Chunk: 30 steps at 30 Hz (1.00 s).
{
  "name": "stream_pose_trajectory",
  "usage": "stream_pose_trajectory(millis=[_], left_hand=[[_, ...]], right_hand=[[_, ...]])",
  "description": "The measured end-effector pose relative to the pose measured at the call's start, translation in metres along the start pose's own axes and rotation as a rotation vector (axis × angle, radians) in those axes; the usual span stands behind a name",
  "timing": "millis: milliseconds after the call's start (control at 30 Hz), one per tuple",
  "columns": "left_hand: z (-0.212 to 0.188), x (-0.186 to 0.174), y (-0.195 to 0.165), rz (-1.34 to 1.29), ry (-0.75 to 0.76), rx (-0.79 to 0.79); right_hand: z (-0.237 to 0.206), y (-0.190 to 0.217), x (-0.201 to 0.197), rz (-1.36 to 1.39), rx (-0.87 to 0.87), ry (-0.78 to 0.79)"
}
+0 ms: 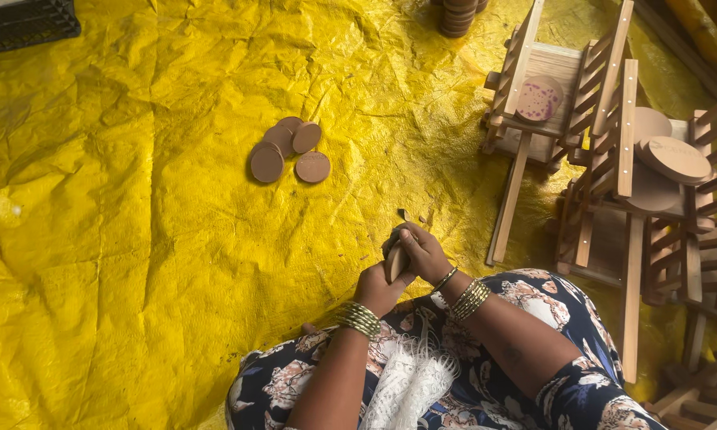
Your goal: The person sits on the floor and sands round wooden discs, holding each disc against a sanding block and rubbing it to smooth the surface. They place finished discs in a pile on the tarp and pick up new discs one at a time, occasionally brushing off debris.
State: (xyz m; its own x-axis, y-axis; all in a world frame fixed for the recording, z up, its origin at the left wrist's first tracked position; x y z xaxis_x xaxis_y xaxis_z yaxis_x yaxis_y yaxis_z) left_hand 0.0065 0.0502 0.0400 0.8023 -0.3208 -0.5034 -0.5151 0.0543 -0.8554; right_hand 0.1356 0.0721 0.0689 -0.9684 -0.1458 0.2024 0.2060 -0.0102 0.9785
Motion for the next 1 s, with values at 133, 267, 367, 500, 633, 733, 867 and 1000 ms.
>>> stream_pose_trajectory(millis=[133,267,367,500,633,733,867,1000], left_hand=[[0.003,0.000,0.006,0.290,0.098,-0.167],[0.004,-0.004,-0.011,0.338,0.029,0.060],[-0.001,0.001,0.004,0.341,0.029,-0.095],[-0.006,-0.004,-0.008,0.177,-0.131,0.053],[0.000,-0.007,0.002,0.081,-0.071,-0.037],[0.003,-0.009,0.020,0.120,0.023,-0.199],[0.005,-0.022,0.013,0.033,-0.067,-0.066],[0.002,-0.011,0.013,0.120,0.066,-0.178]], right_hand=[[-0.003,0.024,0.009,-0.598,-0.387,0.047],[-0.006,0.031,0.023,-0.780,-0.562,0.170],[0.007,0.016,0.013,-0.477,-0.255,0.195],[0.006,-0.029,-0.006,-0.046,0.461,0.064],[0.004,-0.022,-0.026,-0.098,0.486,-0.153],[0.011,0.010,-0.019,-0.462,0.136,-0.056],[0.005,0.033,-0.001,-0.463,-0.109,0.120],[0.003,0.036,-0.009,-0.449,-0.052,0.043]])
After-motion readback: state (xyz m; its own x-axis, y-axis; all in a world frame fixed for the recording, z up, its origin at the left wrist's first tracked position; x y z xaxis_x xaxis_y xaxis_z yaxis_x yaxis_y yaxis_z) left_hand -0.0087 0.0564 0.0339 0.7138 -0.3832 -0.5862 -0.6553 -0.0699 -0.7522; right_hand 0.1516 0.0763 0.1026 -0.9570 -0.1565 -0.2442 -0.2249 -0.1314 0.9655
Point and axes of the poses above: each hand's wrist, its own z-axis towards the middle knuckle, its own x-axis out of the palm, y = z × x, the point moved 8 cm from there along z, towards the middle knuckle, and after that the axes turned 9 degrees about z, right-handed, at the moved point
